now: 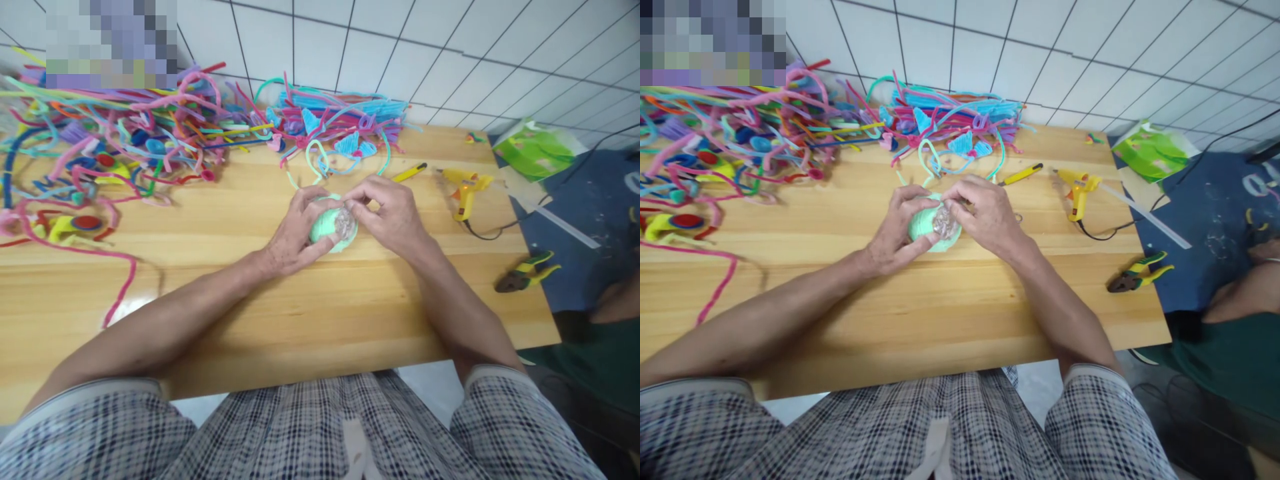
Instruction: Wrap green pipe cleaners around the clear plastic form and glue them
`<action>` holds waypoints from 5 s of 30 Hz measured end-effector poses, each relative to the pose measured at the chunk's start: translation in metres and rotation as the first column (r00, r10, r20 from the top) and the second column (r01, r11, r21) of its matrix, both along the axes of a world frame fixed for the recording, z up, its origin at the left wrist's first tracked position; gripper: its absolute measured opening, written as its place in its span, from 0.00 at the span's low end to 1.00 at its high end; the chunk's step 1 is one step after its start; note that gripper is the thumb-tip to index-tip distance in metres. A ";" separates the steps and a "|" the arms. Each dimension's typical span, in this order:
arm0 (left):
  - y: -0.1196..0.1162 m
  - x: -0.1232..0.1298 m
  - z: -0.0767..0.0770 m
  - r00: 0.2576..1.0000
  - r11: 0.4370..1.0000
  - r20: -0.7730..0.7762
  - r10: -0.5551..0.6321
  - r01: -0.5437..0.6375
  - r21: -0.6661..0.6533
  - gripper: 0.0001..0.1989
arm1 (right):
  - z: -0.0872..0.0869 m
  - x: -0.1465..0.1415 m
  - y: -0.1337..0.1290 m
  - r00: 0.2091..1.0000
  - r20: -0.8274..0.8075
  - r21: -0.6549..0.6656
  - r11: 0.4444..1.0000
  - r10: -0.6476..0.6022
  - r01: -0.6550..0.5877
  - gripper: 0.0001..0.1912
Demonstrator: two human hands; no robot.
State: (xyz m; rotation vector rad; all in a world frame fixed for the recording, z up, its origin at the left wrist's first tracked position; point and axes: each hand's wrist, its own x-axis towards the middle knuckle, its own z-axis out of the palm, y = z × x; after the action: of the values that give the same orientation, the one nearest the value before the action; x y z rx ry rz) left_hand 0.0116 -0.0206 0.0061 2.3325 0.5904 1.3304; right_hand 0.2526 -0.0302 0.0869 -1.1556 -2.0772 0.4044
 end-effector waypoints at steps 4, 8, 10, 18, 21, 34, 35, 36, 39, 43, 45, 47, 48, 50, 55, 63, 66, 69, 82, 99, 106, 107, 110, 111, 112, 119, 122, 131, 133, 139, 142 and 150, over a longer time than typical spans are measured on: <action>0.000 -0.001 0.003 1.000 1.000 -0.028 -0.005 0.004 -0.024 0.25 | 0.001 0.000 0.000 1.000 -0.015 -0.016 1.000 0.007 -0.007 0.08; 0.001 -0.003 0.005 0.999 0.998 -0.042 -0.005 0.003 -0.056 0.26 | -0.001 0.002 -0.003 1.000 -0.018 -0.032 0.999 0.001 -0.002 0.07; 0.002 -0.004 0.005 0.999 0.997 -0.040 0.000 -0.003 -0.077 0.27 | -0.001 0.004 -0.006 1.000 -0.019 -0.019 1.000 0.024 -0.024 0.08; 0.003 -0.004 0.001 1.000 0.997 -0.003 -0.020 0.019 -0.077 0.28 | -0.012 0.011 -0.018 0.988 0.016 0.077 0.985 0.152 -0.153 0.17; 0.002 -0.003 0.002 1.000 0.996 -0.014 -0.016 0.015 -0.087 0.28 | -0.015 0.009 -0.018 0.987 0.006 0.062 0.985 0.163 -0.163 0.18; 0.002 -0.004 0.005 0.999 0.995 -0.040 -0.002 -0.002 -0.098 0.27 | -0.010 0.004 -0.021 0.992 -0.024 -0.014 0.993 0.120 -0.121 0.17; 0.003 -0.004 0.004 0.999 0.996 -0.043 -0.002 -0.002 -0.094 0.26 | -0.010 0.003 -0.021 0.993 -0.018 -0.024 0.993 0.118 -0.118 0.17; 0.003 -0.004 0.004 0.999 0.996 -0.049 -0.002 -0.002 -0.089 0.27 | -0.011 0.003 -0.021 0.993 -0.011 -0.031 0.993 0.116 -0.116 0.17; 0.003 -0.004 0.004 0.999 0.997 -0.053 -0.005 0.001 -0.072 0.27 | -0.012 0.000 -0.022 0.994 0.001 -0.025 0.994 0.110 -0.110 0.18; 0.003 -0.004 0.004 0.999 0.998 -0.047 0.002 -0.005 -0.068 0.26 | 0.000 0.000 -0.024 0.995 -0.035 0.046 0.995 0.090 -0.088 0.14; 0.002 -0.004 0.004 0.998 0.997 -0.059 0.015 -0.020 -0.079 0.26 | 0.013 0.012 -0.021 0.994 -0.099 0.104 0.993 -0.042 0.052 0.10; 0.002 -0.004 0.003 0.998 0.996 -0.052 0.027 -0.031 -0.083 0.26 | 0.025 0.032 -0.014 0.945 -0.192 0.137 0.946 -0.266 0.294 0.09; 0.001 -0.004 0.002 0.999 0.996 -0.042 0.034 -0.037 -0.078 0.26 | 0.029 0.045 -0.008 0.905 -0.231 0.127 0.911 -0.357 0.392 0.11; -0.001 -0.004 0.001 0.998 0.997 -0.029 0.047 -0.049 -0.062 0.26 | 0.028 0.072 0.004 0.854 -0.242 0.056 0.872 -0.460 0.486 0.12; -0.006 -0.003 -0.003 0.995 0.998 -0.083 0.056 -0.055 0.016 0.26 | -0.004 0.106 0.026 0.824 0.205 -0.127 0.820 -0.528 0.558 0.10; -0.003 -0.004 -0.001 0.996 0.997 -0.034 0.077 -0.077 -0.001 0.27 | -0.026 0.066 0.023 0.900 0.351 -0.318 0.871 -0.259 0.375 0.06; -0.003 -0.003 -0.002 0.998 0.997 -0.028 0.060 -0.061 -0.038 0.27 | -0.030 0.051 0.023 0.874 0.412 -0.273 0.880 -0.258 0.388 0.05; -0.004 -0.002 -0.003 0.998 0.997 -0.024 0.060 -0.061 -0.044 0.27 | -0.034 0.042 0.023 0.856 0.457 -0.250 0.889 -0.241 0.384 0.06; -0.008 0.003 -0.004 0.997 0.995 -0.007 0.072 -0.072 -0.062 0.27 | 0.008 0.028 -0.037 0.981 0.071 -0.339 0.920 -0.183 0.196 0.05; -0.017 0.015 -0.003 0.990 0.990 -0.023 0.142 -0.142 0.021 0.26 | 0.002 -0.043 -0.064 0.882 -0.198 -0.379 0.863 -0.429 0.334 0.05; -0.016 0.013 -0.002 0.991 0.992 -0.052 0.120 -0.118 0.037 0.26 | 0.003 -0.046 -0.066 0.882 -0.161 -0.354 0.860 -0.443 0.368 0.03; -0.016 0.012 -0.002 0.991 0.993 -0.060 0.117 -0.115 0.029 0.27 | 0.002 -0.046 -0.065 0.882 -0.153 -0.343 0.861 -0.445 0.375 0.03; -0.016 0.012 -0.002 0.991 0.993 -0.072 0.115 -0.115 0.007 0.27 | 0.000 -0.045 -0.064 0.881 -0.162 -0.313 0.870 -0.444 0.381 0.03; -0.016 0.012 -0.002 0.991 0.993 -0.073 0.117 -0.117 0.001 0.27 | 0.000 -0.044 -0.064 0.879 -0.170 -0.308 0.871 -0.446 0.382 0.03; -0.016 0.012 -0.003 0.990 0.993 -0.073 0.119 -0.120 -0.003 0.27 | 0.000 -0.043 -0.063 0.876 -0.176 -0.304 0.871 -0.449 0.385 0.03; -0.015 0.012 -0.003 0.990 0.993 -0.077 0.115 -0.117 -0.023 0.28 | 0.002 -0.044 -0.064 0.902 -0.135 -0.264 0.892 -0.411 0.367 0.04; -0.015 0.012 -0.003 0.990 0.993 -0.075 0.115 -0.116 -0.010 0.28 | 0.000 -0.044 -0.064 0.903 -0.102 -0.217 0.895 -0.418 0.390 0.04; -0.016 0.013 -0.002 0.989 0.992 -0.079 0.124 -0.126 -0.018 0.27 | -0.002 -0.039 -0.060 0.870 -0.214 -0.246 0.887 -0.443 0.391 0.05; -0.016 0.012 -0.001 0.989 0.992 -0.087 0.116 -0.120 -0.037 0.28 | -0.001 -0.039 -0.061 0.879 -0.209 -0.271 0.889 -0.429 0.369 0.05; -0.015 0.012 -0.002 0.993 0.994 -0.050 0.111 -0.111 0.006 0.27 | -0.001 -0.043 -0.061 0.886 -0.201 -0.266 0.894 -0.418 0.361 0.04; -0.016 0.013 -0.001 0.992 0.993 -0.052 0.117 -0.118 -0.008 0.27 | 0.003 -0.036 -0.059 0.863 -0.263 -0.247 0.895 -0.431 0.372 0.05; -0.015 0.011 -0.003 0.988 0.990 -0.063 0.141 -0.141 0.012 0.27 | -0.013 0.034 -0.013 0.776 -0.261 -0.289 0.813 -0.575 0.505 0.07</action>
State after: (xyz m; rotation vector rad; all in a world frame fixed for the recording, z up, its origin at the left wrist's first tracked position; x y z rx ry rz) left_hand 0.0228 -0.0357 0.0035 2.3851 0.7843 1.3245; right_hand 0.2870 -0.0431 0.0735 -1.6185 -1.3418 0.4952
